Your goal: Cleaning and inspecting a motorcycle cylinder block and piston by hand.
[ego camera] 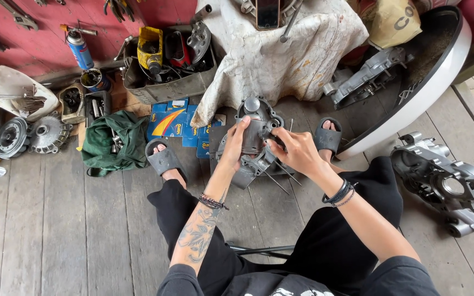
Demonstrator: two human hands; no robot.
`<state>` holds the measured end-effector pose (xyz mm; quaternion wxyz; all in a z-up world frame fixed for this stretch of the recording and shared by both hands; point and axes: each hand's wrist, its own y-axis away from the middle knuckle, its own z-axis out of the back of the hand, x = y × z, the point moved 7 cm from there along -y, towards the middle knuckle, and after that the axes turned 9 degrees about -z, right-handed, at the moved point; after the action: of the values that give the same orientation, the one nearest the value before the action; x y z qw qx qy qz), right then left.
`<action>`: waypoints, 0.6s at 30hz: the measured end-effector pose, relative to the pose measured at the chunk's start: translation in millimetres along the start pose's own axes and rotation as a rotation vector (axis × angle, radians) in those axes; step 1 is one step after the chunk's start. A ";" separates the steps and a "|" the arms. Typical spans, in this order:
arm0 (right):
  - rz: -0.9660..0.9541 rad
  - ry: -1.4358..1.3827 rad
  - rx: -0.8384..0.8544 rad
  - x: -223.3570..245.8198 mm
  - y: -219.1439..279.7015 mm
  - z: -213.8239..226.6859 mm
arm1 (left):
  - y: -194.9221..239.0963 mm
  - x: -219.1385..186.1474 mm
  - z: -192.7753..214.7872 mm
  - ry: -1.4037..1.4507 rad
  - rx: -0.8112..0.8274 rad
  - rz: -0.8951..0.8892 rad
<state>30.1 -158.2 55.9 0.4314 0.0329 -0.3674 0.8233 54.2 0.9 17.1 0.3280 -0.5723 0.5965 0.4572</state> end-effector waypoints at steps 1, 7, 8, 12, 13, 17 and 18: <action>0.000 0.001 -0.003 1.5 -1.4 1.3 | -7.1 8.3 2.5 -0.002 0.002 -0.002; 0.026 0.034 -0.020 18.0 -1.8 4.8 | -27.1 41.5 16.3 0.001 -0.009 -0.001; 0.049 0.019 -0.013 21.8 0.0 3.5 | -27.0 43.1 18.7 -0.005 -0.027 0.006; 0.079 0.021 -0.013 32.1 -1.7 7.4 | -12.2 27.5 14.2 -0.020 -0.060 0.034; 0.076 0.021 -0.013 28.6 -1.9 7.5 | -16.0 31.7 15.6 -0.022 -0.059 0.036; 0.051 0.079 -0.044 16.2 -2.4 9.1 | -19.7 33.4 9.3 -0.064 0.010 0.008; 0.034 0.082 -0.046 12.8 -2.5 9.3 | -17.3 32.2 6.8 -0.064 0.010 0.022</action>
<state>21.5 -154.3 68.8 0.4325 -0.0170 -0.3689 0.8225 66.1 -3.9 -17.8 0.3449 -0.5491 0.5943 0.4758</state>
